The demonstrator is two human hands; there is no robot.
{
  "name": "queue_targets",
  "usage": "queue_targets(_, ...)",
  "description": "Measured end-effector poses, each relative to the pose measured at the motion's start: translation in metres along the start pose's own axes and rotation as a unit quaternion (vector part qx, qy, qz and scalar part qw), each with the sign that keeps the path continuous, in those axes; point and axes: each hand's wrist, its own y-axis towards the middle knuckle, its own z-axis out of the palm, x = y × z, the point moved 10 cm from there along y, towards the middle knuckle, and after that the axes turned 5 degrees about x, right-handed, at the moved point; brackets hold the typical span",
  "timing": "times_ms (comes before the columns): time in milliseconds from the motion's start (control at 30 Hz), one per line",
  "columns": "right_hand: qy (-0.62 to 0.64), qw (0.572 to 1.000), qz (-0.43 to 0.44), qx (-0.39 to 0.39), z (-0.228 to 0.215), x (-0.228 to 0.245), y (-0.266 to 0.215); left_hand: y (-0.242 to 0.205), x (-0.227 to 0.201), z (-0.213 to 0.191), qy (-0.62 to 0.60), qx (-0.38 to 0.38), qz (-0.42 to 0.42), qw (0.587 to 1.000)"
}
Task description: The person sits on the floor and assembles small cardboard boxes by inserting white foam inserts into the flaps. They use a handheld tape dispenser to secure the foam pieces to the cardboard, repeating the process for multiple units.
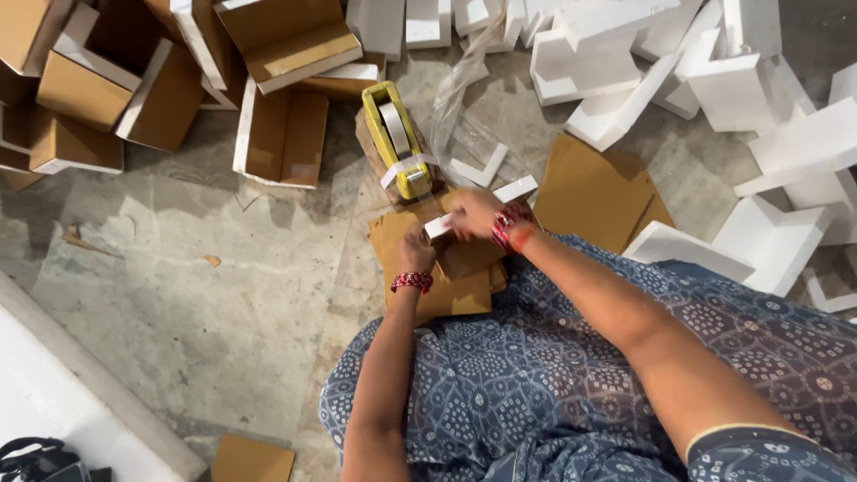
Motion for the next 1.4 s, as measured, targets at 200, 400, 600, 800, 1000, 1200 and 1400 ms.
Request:
queue_targets(200, 0.221, 0.974, 0.015, -0.045, -0.018, 0.024, 0.072, 0.003, -0.002, -0.003, 0.049, 0.004, -0.024, 0.998)
queue_targets(400, 0.232, 0.966, 0.105, -0.047, 0.014, 0.001, 0.077, -0.011, 0.006, -0.001, 0.012, -0.005, -0.029, 1.0)
queue_targets(600, -0.376, 0.916, 0.052, 0.127, 0.078, -0.034, 0.148, -0.011, -0.017, -0.012, -0.048, -0.074, -0.043, 0.995)
queue_targets(800, -0.282, 0.945, 0.151, 0.065, 0.053, -0.055, 0.142, -0.012, -0.04, -0.015, 0.029, -0.039, 0.006, 0.999)
queue_targets(1000, -0.154, 0.984, -0.04, -0.077, -0.019, 0.005, 0.062, 0.003, -0.012, -0.005, 0.072, -0.027, 0.033, 0.997)
queue_targets(1200, -0.17, 0.974, -0.065, -0.137, -0.042, -0.031, -0.04, -0.007, -0.024, -0.002, 0.099, 0.004, -0.004, 0.995)
queue_targets(1400, -0.327, 0.942, -0.059, 0.044, 0.025, -0.055, 0.003, -0.042, 0.004, -0.033, 0.051, 0.324, -0.099, 0.939)
